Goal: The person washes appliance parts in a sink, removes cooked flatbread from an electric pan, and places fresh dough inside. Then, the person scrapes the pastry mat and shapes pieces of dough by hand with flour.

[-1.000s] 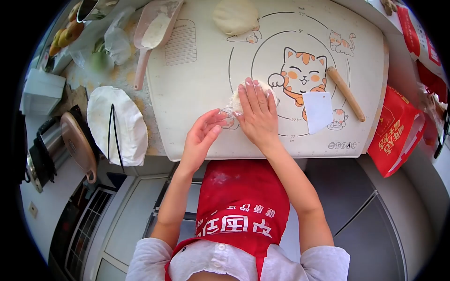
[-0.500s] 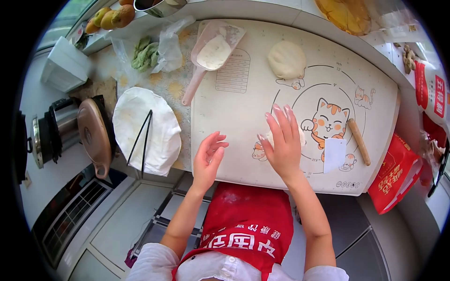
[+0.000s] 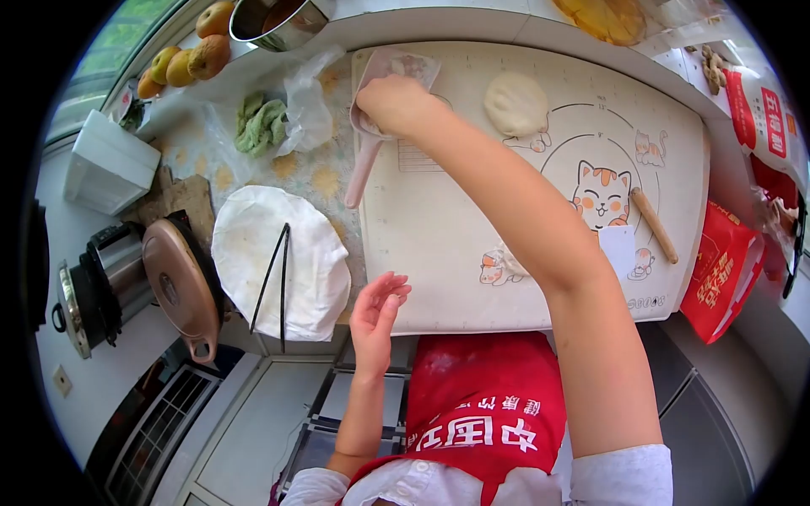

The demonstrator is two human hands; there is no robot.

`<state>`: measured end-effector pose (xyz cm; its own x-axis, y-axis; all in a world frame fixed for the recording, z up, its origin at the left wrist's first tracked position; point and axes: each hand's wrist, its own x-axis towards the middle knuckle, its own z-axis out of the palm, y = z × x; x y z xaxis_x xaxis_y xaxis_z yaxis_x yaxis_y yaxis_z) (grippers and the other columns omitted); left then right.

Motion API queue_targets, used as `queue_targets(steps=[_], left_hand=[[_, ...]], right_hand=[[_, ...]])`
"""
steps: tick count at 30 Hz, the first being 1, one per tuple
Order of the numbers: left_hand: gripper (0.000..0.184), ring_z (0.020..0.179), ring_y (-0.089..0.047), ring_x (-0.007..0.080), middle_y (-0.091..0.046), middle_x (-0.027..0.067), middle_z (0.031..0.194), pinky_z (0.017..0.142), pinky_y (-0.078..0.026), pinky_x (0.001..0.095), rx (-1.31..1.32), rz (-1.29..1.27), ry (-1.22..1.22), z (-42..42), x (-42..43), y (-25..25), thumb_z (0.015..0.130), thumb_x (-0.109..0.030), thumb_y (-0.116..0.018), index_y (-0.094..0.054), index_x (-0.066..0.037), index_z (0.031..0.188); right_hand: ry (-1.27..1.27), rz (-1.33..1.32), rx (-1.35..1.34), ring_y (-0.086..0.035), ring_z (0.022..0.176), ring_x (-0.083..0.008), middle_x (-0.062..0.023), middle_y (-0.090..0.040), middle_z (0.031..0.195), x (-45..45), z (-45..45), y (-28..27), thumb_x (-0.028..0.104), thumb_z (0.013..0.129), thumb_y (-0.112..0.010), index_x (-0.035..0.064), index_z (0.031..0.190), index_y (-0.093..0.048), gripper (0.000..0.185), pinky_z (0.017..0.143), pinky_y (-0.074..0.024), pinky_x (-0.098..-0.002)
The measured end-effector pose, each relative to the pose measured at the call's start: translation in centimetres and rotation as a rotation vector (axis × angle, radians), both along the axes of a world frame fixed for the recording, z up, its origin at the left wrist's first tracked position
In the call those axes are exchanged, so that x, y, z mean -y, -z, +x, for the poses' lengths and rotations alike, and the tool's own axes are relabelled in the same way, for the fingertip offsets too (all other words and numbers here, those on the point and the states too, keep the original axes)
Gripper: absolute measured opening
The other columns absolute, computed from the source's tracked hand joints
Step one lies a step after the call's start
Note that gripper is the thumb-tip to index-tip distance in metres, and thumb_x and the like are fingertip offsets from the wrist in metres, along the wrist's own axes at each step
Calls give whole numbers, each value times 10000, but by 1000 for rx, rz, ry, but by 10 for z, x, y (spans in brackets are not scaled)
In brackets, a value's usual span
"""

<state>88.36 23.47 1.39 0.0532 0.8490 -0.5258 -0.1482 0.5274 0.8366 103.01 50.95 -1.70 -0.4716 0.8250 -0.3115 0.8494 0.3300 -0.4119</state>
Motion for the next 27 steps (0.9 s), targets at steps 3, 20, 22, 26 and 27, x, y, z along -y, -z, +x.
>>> queue_targets(steps=[3,20,22,26,27], left_hand=[[323,1026,-578,214,-579,149,1145,904,-461,339,91,-16,-55,-11,-11,-22,910,-73,-527,-493,14,1219],[551,700,-464,102,-449,-4,890,672,-390,255,400,557,93,52,-53,-151,485,-318,-936,-486,-210,784],[541,694,-464,102,-449,-5,882,669,-390,254,399,548,57,67,-49,-153,485,-306,-937,-485,-210,768],[519,700,-464,101,-446,-7,869,667,-388,252,404,503,58,80,-46,-158,483,-265,-939,-477,-212,713],[519,700,-464,101,-446,-7,869,667,-388,252,405,500,67,83,-45,-159,483,-265,-939,-477,-212,713]], right_hand=[[-6,72,-75,-619,789,-332,-147,-647,845,6,9,-5,61,734,-564,46,852,-651,148,698,-494,-399],[862,-164,-557,-580,630,-87,-53,-648,759,248,155,-60,22,807,-639,-15,932,-654,130,561,-429,-221],[723,-25,-434,-606,613,-185,-121,-668,803,261,154,-54,11,831,-602,15,1059,-640,231,565,-451,-271],[727,-47,-310,-634,713,-271,-147,-665,882,271,153,-57,10,835,-587,28,1128,-597,293,629,-487,-314],[662,-7,-330,-631,814,-280,-144,-657,946,276,155,-49,4,830,-582,39,1148,-580,320,697,-493,-328]])
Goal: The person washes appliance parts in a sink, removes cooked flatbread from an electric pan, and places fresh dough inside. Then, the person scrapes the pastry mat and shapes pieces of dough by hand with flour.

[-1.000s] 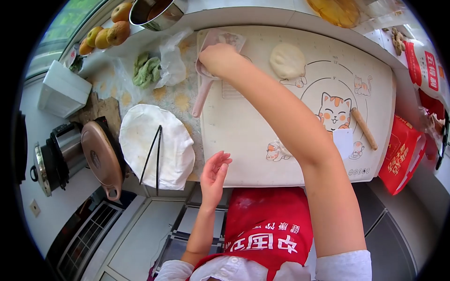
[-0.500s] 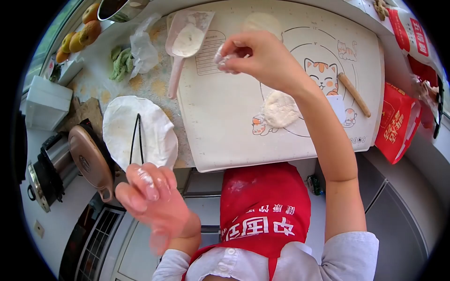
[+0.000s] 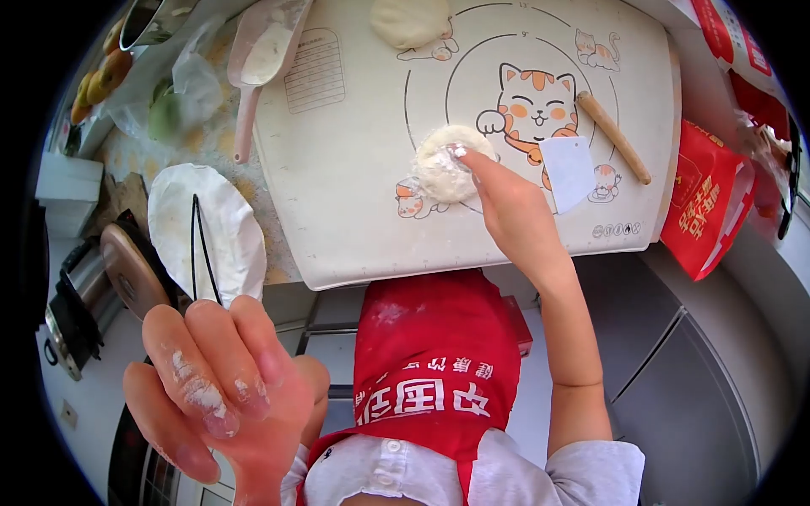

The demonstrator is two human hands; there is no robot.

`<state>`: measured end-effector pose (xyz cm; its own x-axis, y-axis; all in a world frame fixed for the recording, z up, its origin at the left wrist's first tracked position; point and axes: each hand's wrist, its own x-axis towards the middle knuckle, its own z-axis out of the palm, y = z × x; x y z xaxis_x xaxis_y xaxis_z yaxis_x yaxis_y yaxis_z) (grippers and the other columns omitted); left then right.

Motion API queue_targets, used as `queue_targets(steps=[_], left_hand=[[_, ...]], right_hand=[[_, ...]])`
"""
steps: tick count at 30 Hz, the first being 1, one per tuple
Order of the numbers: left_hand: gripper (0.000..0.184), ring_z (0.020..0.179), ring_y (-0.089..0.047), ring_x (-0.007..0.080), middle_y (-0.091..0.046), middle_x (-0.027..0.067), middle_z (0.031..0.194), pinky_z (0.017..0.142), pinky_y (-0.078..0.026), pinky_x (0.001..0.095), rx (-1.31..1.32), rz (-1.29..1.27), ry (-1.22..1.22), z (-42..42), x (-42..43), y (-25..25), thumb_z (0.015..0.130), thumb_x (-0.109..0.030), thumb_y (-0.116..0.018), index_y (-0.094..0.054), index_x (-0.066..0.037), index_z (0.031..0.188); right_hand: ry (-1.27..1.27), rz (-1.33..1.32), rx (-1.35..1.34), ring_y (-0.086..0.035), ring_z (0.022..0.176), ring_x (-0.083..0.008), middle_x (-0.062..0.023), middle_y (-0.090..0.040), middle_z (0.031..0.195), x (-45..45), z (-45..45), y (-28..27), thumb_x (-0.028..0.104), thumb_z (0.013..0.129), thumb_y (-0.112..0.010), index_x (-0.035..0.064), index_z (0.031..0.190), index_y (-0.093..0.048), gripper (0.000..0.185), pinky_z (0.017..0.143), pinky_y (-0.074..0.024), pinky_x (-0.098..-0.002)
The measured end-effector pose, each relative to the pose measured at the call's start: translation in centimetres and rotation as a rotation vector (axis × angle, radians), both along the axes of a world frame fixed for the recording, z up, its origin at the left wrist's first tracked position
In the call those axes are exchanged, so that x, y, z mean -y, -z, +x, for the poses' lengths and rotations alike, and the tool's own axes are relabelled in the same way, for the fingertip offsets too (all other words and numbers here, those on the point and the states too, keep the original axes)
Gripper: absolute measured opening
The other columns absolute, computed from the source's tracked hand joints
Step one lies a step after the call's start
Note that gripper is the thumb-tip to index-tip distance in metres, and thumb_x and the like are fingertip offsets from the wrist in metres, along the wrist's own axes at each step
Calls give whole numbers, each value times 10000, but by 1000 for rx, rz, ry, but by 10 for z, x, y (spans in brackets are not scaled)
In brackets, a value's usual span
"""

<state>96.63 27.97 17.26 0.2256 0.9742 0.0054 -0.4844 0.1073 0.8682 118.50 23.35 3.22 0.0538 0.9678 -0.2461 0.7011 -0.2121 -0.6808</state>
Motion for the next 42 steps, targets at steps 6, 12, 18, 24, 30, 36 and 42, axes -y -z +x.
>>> queue_targets(steps=[6,12,18,24,30,36,42], left_hand=[[524,675,-442,100,-439,-9,848,648,-364,247,-3,-41,-31,10,5,1,481,-235,-940,-460,-216,690],[508,677,-452,99,-446,-7,847,650,-376,241,-30,-109,-94,16,13,3,494,-228,-934,-470,-209,702],[522,692,-464,104,-490,10,909,626,-408,260,-89,-20,205,4,20,51,575,-371,-886,-494,-175,859],[583,757,-474,118,-480,62,938,681,-433,256,-287,-178,49,-12,48,78,635,-386,-843,-474,-96,980],[485,751,-448,118,-470,67,933,670,-403,259,-363,-260,-36,-9,52,87,724,-338,-777,-455,-77,977],[360,767,-466,121,-489,80,958,703,-418,260,-315,-232,24,-2,52,92,772,-174,-732,-475,-59,997],[308,800,-489,132,-512,106,996,740,-424,257,-265,-223,104,-4,59,98,771,-13,-686,-494,-39,1010]], right_hand=[[-224,220,326,-511,1154,-271,-119,-544,1241,14,1,45,111,802,-623,61,1160,-561,367,962,-418,-385],[-396,182,356,-415,1259,-258,-92,-413,1394,54,-7,68,302,748,-688,69,1246,-501,581,1029,-355,-400],[-298,195,559,-400,1272,-234,-75,-411,1400,26,-7,72,407,766,-641,76,1251,-503,603,1059,-312,-393],[-479,174,460,-383,1277,-220,-59,-405,1403,69,2,67,447,769,-619,85,1252,-509,613,1068,-304,-385],[-334,230,519,-388,1273,-224,-71,-403,1401,32,-6,76,449,770,-619,79,1254,-500,621,1074,-285,-387],[-145,395,196,-577,965,-261,-95,-572,1102,50,-3,55,115,694,-692,81,991,-614,309,759,-501,-336],[-176,273,217,-573,981,-290,-89,-598,1062,6,-4,39,-35,710,-584,82,954,-630,274,802,-480,-348]])
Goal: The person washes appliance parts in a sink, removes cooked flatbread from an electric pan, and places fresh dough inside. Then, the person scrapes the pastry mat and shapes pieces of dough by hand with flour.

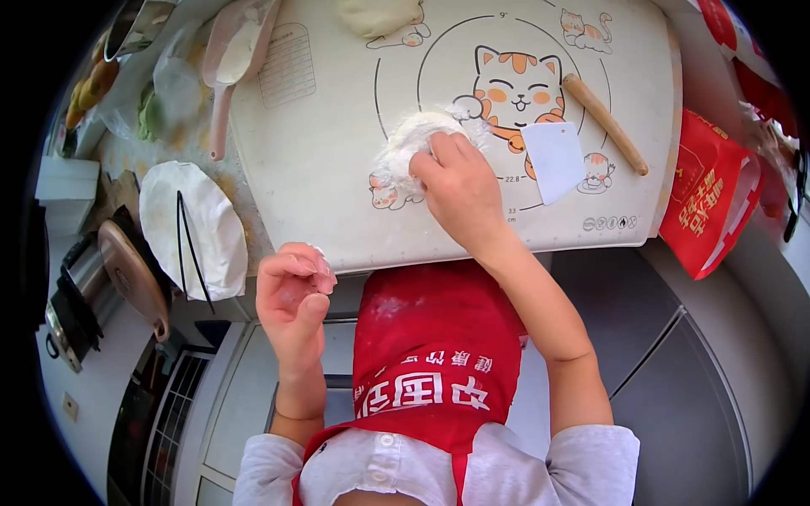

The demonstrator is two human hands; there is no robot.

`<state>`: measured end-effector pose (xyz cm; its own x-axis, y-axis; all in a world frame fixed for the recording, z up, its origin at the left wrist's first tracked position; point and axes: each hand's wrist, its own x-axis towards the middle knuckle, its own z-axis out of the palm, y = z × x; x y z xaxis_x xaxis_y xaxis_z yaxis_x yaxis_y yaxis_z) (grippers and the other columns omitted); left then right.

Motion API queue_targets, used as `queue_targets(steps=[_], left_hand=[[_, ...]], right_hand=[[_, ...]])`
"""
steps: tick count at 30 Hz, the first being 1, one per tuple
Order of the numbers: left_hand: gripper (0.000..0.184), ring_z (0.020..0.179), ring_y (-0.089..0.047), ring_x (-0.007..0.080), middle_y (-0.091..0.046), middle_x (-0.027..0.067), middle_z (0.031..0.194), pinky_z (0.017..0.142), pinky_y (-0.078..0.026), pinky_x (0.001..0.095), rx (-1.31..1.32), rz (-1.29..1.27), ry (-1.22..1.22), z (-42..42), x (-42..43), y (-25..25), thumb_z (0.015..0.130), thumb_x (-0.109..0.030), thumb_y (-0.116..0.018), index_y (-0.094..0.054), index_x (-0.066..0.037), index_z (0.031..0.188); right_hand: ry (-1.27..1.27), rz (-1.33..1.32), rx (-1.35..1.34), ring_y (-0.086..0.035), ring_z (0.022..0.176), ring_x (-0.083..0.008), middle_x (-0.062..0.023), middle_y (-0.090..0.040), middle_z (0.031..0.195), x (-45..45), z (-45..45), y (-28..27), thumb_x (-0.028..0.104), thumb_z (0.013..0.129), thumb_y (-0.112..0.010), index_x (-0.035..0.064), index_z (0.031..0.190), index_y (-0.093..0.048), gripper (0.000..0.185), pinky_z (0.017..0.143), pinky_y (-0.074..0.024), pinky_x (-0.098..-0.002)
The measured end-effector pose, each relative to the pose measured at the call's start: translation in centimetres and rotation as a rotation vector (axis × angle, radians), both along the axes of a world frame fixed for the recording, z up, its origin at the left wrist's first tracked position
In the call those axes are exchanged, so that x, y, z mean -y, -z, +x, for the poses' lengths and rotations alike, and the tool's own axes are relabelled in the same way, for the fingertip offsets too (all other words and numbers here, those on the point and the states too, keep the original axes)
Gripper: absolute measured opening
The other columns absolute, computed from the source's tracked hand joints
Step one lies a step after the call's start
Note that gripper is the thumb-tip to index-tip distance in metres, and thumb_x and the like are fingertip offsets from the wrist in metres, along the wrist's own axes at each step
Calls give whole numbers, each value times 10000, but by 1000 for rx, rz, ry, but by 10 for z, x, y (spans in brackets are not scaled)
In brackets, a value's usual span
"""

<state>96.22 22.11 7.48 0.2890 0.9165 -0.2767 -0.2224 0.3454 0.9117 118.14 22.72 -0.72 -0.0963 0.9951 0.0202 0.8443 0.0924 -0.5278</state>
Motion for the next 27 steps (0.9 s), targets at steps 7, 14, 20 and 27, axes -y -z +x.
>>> queue_targets(steps=[7,14,20,27], left_hand=[[239,863,-507,147,-525,102,989,760,-430,263,-23,-50,-27,-6,2,10,815,0,-634,-501,-26,1012],[142,760,-473,127,-519,88,921,697,-408,248,-119,-69,-34,-3,4,10,860,-61,-577,-498,-35,975],[119,763,-469,127,-524,85,914,708,-403,251,-137,-95,-24,-4,6,16,872,-42,-550,-500,-34,980],[124,771,-478,129,-533,90,936,722,-412,266,-137,-103,0,1,0,13,876,-52,-555,-499,-36,986]], right_hand=[[4,44,103,-410,1268,-261,-94,-453,1359,16,20,21,105,800,-606,96,1169,-573,371,1016,-360,-407],[-197,-98,194,-328,1328,-232,-75,-373,1431,47,-11,33,445,817,-579,128,1331,-441,620,1087,-257,-399],[-72,-86,435,-317,1335,-221,-56,-363,1438,43,16,42,510,798,-563,119,1332,-440,673,1099,-228,-408],[-311,-76,282,-279,1361,-208,-46,-304,1481,76,-11,56,547,774,-567,124,1374,-384,757,1129,-165,-406]])
